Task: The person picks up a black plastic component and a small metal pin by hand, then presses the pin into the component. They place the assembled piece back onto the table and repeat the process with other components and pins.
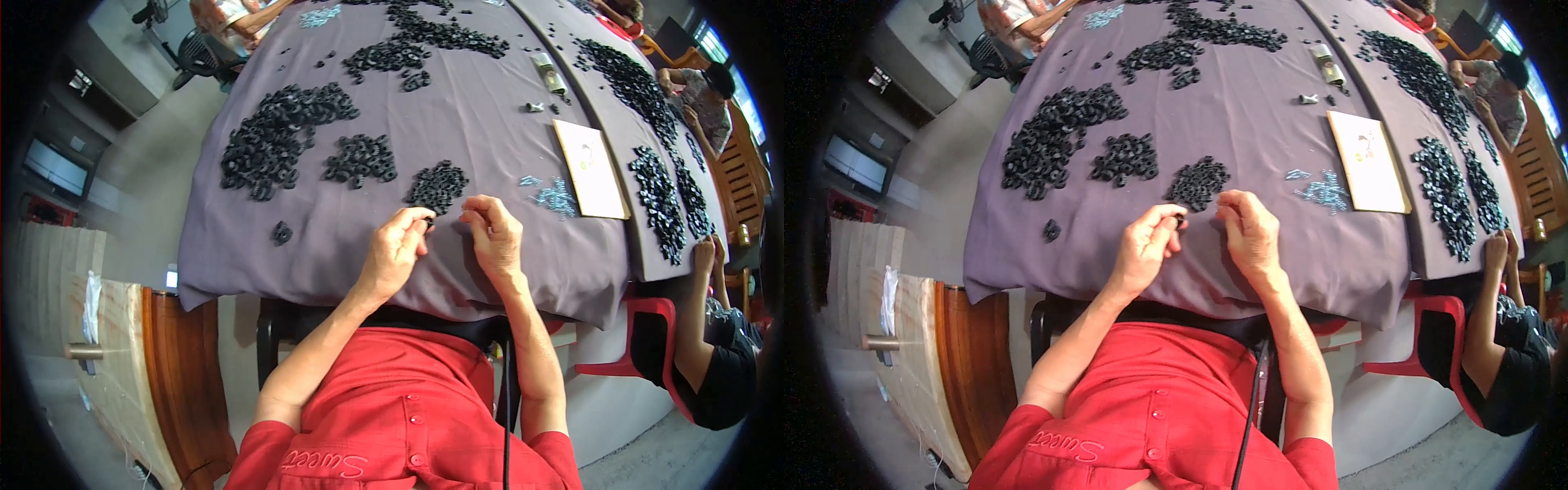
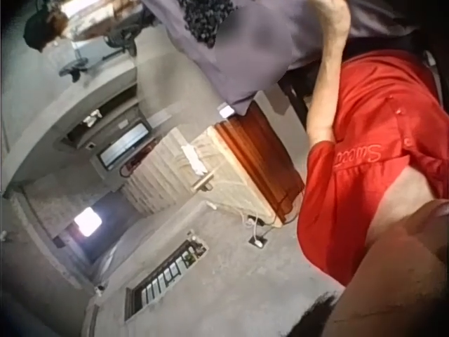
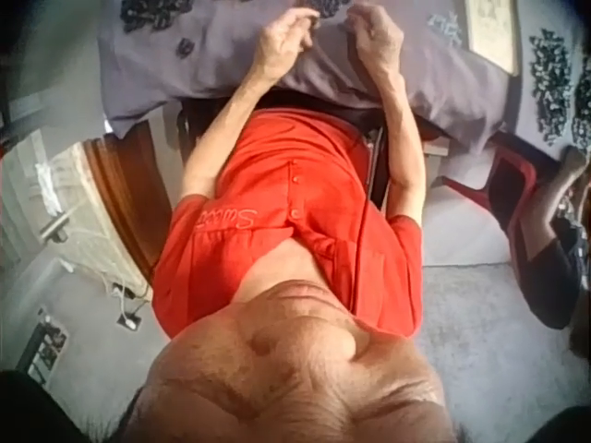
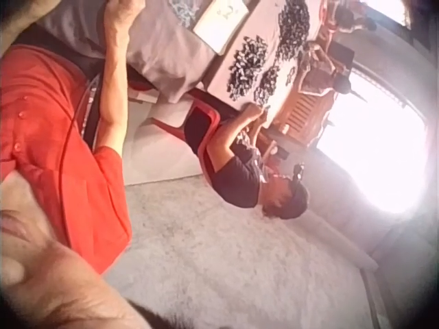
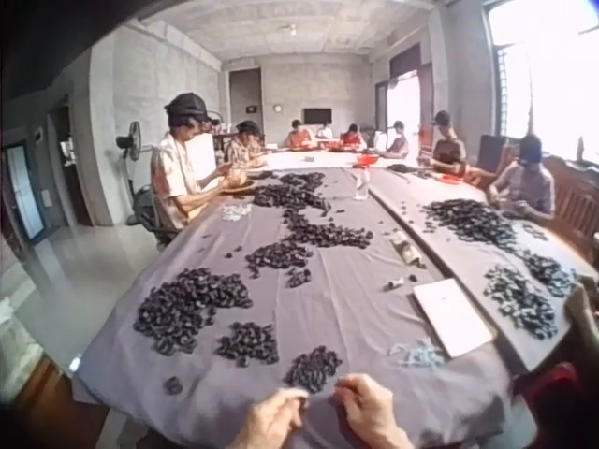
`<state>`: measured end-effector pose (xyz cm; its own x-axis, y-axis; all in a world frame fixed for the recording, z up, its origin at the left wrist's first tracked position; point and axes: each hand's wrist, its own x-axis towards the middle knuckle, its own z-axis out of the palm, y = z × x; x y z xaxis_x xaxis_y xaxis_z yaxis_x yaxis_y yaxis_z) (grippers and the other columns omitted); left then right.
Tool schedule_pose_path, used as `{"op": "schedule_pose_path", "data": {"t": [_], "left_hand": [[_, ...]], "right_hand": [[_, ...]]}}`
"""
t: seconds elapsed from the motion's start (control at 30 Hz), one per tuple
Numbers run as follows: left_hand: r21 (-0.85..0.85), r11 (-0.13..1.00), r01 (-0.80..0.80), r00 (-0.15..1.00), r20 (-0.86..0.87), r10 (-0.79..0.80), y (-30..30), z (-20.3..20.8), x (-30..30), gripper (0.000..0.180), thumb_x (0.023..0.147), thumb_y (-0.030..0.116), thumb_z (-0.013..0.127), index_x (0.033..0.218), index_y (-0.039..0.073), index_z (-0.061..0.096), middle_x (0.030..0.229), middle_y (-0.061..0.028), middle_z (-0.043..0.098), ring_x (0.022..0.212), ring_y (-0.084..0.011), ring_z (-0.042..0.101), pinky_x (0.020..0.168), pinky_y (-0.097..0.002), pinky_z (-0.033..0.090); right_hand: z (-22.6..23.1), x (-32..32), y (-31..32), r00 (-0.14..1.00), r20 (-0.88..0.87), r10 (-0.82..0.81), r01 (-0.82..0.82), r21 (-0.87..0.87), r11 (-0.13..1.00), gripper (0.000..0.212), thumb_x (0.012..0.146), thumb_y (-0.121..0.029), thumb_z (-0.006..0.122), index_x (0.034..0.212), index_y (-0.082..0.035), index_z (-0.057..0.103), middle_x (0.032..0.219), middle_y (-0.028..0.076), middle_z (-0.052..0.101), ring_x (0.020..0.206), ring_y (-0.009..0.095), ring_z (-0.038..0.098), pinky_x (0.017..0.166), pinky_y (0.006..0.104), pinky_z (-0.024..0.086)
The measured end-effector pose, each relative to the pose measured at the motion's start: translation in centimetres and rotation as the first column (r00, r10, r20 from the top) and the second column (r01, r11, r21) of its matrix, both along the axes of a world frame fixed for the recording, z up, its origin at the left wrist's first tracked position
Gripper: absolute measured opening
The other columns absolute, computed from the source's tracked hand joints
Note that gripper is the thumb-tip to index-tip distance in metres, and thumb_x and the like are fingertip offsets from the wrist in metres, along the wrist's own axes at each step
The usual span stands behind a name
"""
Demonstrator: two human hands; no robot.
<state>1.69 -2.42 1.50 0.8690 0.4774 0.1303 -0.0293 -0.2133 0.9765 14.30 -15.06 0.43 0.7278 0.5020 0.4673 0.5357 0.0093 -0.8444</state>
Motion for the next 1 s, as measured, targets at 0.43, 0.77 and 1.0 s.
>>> {"op": "schedule_pose_path", "data": {"t": [0.43,0.77,1.0], "left_hand": [[-0.224,0.974,0.032,0.998,0.054,-0.020,0.2,-1.6,0.2,0.021,0.095,0.014,0.045,0.109,0.009,0.061,0.065,0.0036,0.050,0.057,-0.0030,0.044,0.053,-0.0177,0.039],[-0.283,0.959,0.027,0.997,0.081,-0.004,0.3,-1.7,0.1,0.018,0.094,0.014,0.049,0.106,0.007,0.060,0.069,0.0041,0.052,0.057,-0.0021,0.046,0.051,-0.0173,0.040],[-0.213,0.977,0.015,0.998,0.056,-0.003,0.2,-1.7,0.1,0.014,0.093,0.015,0.050,0.096,0.006,0.059,0.065,0.0034,0.055,0.056,-0.0024,0.048,0.049,-0.0186,0.040]], "right_hand": [[1.3,-2.5,0.9,0.969,0.185,0.166,-0.155,-0.074,0.985,0.013,0.077,0.004,0.060,0.089,-0.002,0.058,0.079,0.011,0.057,0.067,0.025,0.058,0.059,0.0305,0.046],[1.2,-2.7,1.2,0.947,0.266,0.181,-0.160,-0.097,0.982,0.018,0.076,0.009,0.058,0.091,-0.001,0.058,0.080,0.011,0.058,0.067,0.023,0.059,0.061,0.0289,0.047],[1.3,-2.9,1.0,0.929,0.327,0.172,-0.134,-0.135,0.982,0.018,0.076,0.007,0.059,0.093,-0.001,0.057,0.079,0.011,0.058,0.068,0.025,0.060,0.061,0.0304,0.048]]}}
